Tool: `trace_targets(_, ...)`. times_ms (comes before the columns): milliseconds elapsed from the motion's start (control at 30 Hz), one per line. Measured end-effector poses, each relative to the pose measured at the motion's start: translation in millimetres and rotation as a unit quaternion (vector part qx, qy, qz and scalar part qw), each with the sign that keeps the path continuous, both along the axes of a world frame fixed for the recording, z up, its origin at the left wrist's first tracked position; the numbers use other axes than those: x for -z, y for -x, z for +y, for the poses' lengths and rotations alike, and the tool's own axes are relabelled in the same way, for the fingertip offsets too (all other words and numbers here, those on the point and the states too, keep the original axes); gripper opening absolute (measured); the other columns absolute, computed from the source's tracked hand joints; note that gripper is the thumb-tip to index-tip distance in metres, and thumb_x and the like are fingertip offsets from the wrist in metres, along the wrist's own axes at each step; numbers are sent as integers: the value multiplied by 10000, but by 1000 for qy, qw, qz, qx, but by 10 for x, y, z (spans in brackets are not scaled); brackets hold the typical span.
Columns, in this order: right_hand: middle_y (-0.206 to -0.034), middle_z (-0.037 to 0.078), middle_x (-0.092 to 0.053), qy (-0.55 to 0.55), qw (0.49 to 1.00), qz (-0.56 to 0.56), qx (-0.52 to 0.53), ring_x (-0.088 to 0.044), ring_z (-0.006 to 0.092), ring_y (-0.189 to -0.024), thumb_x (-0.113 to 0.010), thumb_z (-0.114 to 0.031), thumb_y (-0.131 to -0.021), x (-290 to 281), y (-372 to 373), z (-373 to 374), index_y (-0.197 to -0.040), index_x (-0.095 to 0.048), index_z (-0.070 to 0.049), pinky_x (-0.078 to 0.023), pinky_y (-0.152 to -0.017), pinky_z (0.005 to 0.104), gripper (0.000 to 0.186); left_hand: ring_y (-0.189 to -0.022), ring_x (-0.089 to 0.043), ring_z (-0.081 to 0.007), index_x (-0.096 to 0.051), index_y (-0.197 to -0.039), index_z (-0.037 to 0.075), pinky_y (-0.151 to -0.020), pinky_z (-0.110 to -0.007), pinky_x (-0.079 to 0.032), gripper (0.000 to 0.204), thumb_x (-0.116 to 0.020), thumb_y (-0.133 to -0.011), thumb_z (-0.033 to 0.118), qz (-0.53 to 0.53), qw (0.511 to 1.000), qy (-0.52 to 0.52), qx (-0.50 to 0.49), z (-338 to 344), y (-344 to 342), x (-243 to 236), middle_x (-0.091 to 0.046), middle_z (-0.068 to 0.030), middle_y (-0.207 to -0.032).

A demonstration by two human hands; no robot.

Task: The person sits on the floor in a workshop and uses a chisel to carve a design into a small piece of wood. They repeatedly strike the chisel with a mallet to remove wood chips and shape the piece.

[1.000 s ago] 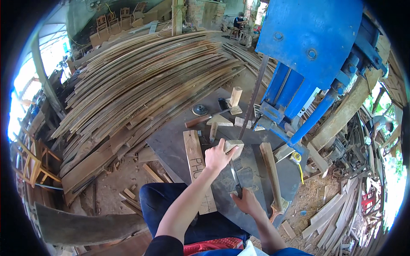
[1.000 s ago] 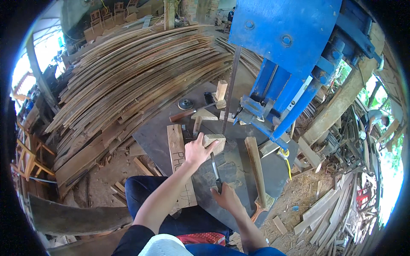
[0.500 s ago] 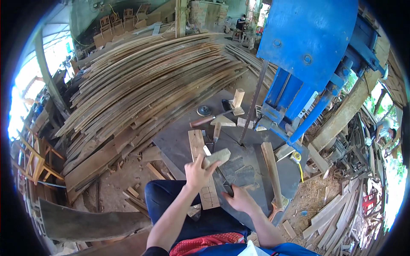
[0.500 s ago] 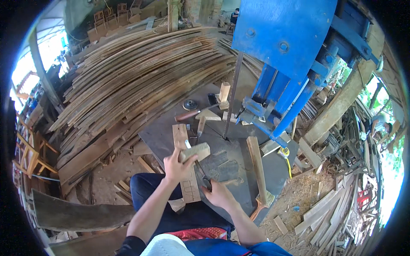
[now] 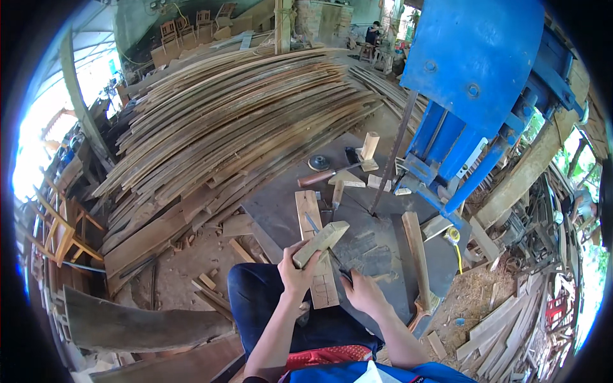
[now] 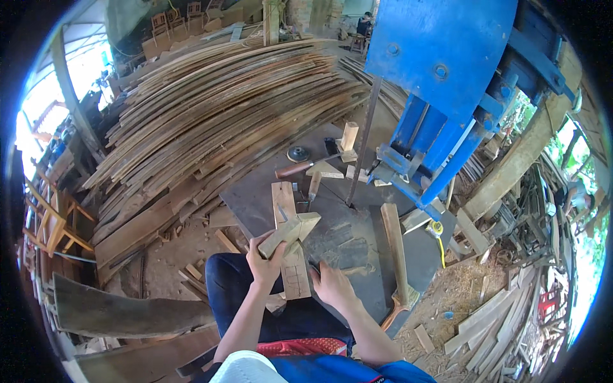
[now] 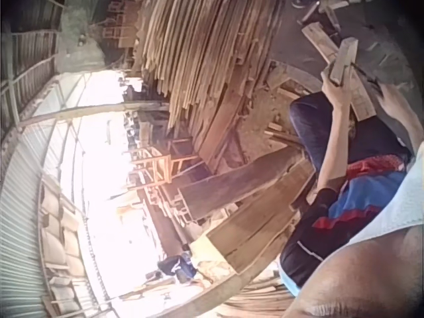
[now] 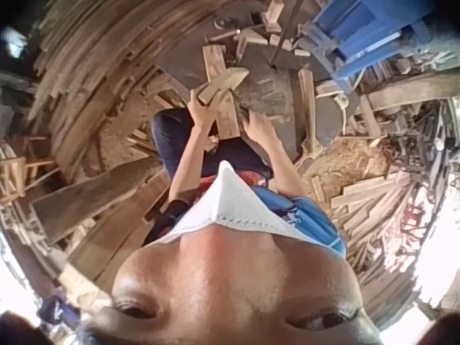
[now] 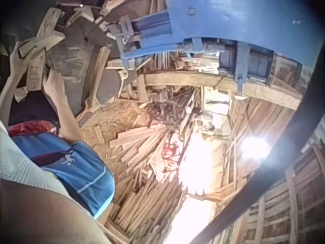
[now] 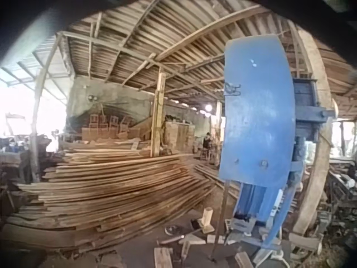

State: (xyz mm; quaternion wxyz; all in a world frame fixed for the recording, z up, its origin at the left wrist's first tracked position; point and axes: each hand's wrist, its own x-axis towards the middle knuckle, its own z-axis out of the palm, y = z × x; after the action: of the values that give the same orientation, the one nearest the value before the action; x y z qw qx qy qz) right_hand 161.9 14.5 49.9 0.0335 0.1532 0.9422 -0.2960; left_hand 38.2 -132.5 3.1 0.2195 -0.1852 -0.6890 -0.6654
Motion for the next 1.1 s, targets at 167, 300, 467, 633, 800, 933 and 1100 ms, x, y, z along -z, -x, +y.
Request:
trace_targets(167,-800,323,-664,-57,998,3,-11,-660,513,-818,-496,-319,-1026,-37,27,-1,-1088,-536,40,-516,-746,612,367,-1020,-702,-317,-532,-1222,29,-857,-393,-560,500,-788,-793,25,12,991,117,57,-224,7,-589,-687,-170,-1183)
trace_targets(300,-798,326,-655,-35,999,-2,-21,-648,523,-806,-459,-317,-1045,-73,131,-55,-1069,-536,37,-501,-729,620,363,-1014,-681,-383,-553,-1224,62,-842,-460,-548,415,-692,-838,122,-17,942,324,85,-395,169,-979,-697,-177,-1113)
trace_targets(467,-753,338,-632,-14,999,49,-13,-631,539,-776,-465,-332,-1047,-30,115,-157,-1017,-529,37,-486,-704,619,375,-871,-690,-421,-564,-1180,21,-774,-505,-536,455,-683,-883,345,-95,829,542,97,-425,337,-1042,-716,-221,-910)
trace_targets(633,-702,322,-625,-18,999,30,-11,-637,528,-736,-451,-332,-1052,7,108,-163,-1008,-515,36,-495,-682,609,376,-874,-686,-446,-574,-1200,-7,-778,-516,-533,592,-736,-853,444,-106,833,537,80,-245,327,-1026,-709,-258,-907)
trace_targets(800,-695,308,-633,-30,999,32,-16,-655,501,-719,-446,-321,-1055,22,209,-93,-963,-534,20,-519,-660,586,364,-901,-679,-476,-572,-1248,-1,-812,-521,-538,636,-780,-816,416,-101,822,551,99,-171,431,-1053,-699,-292,-938)
trace_targets(933,-736,299,-659,-23,999,31,-3,-679,472,-729,-443,-290,-1045,116,487,-182,-1003,-539,13,-557,-662,551,320,-890,-685,-459,-591,-1238,19,-801,-513,-548,633,-801,-780,403,-72,811,574,82,-99,345,-1112,-706,-279,-932)
trace_targets(1100,-704,284,-659,-11,995,99,17,-680,471,-682,-472,-282,-1029,339,534,-244,-1027,-536,-10,-559,-607,571,279,-835,-696,-439,-625,-1093,39,-763,-523,-552,524,-800,-763,406,-66,847,526,53,-142,477,-958,-713,-245,-851)
